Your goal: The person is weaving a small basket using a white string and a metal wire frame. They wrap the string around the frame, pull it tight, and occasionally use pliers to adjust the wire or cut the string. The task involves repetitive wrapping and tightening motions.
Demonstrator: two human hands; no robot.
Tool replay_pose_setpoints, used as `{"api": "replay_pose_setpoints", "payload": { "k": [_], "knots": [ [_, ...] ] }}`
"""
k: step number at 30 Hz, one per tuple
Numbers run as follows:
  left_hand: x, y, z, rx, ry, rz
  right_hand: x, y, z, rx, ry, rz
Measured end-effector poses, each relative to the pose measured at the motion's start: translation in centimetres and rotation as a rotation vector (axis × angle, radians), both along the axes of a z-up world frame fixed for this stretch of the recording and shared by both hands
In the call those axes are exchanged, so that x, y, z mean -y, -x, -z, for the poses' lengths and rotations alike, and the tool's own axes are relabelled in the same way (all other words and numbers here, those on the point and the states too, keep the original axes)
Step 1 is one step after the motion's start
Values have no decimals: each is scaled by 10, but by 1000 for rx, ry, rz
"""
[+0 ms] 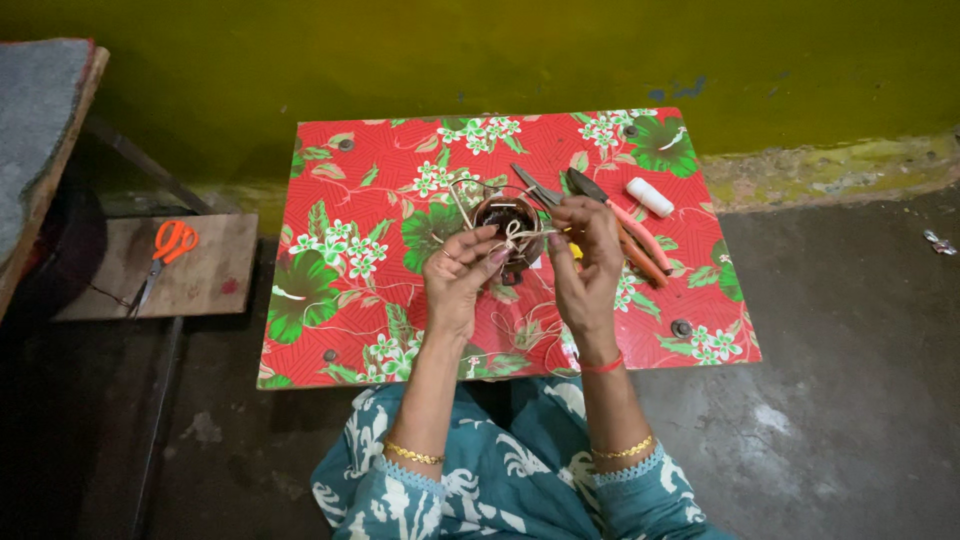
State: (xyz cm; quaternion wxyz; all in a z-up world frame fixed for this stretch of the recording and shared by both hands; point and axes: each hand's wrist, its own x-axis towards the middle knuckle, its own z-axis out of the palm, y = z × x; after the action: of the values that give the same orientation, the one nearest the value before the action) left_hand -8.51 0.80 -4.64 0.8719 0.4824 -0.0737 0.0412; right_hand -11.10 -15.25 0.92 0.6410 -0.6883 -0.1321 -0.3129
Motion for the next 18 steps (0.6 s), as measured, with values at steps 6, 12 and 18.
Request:
{"api": "replay_pose_setpoints", "payload": {
  "k": [6, 12, 18],
  "knots": [
    [3, 5, -2, -12, -5, -14, 2, 10, -18, 43, 107, 3],
    [4, 4, -6, -35, -19, -14, -10, 9, -19, 31, 408, 111],
    [7, 8, -10, 33, -192, -50, -9, 5, -15, 106, 581, 156]
  ]
}}
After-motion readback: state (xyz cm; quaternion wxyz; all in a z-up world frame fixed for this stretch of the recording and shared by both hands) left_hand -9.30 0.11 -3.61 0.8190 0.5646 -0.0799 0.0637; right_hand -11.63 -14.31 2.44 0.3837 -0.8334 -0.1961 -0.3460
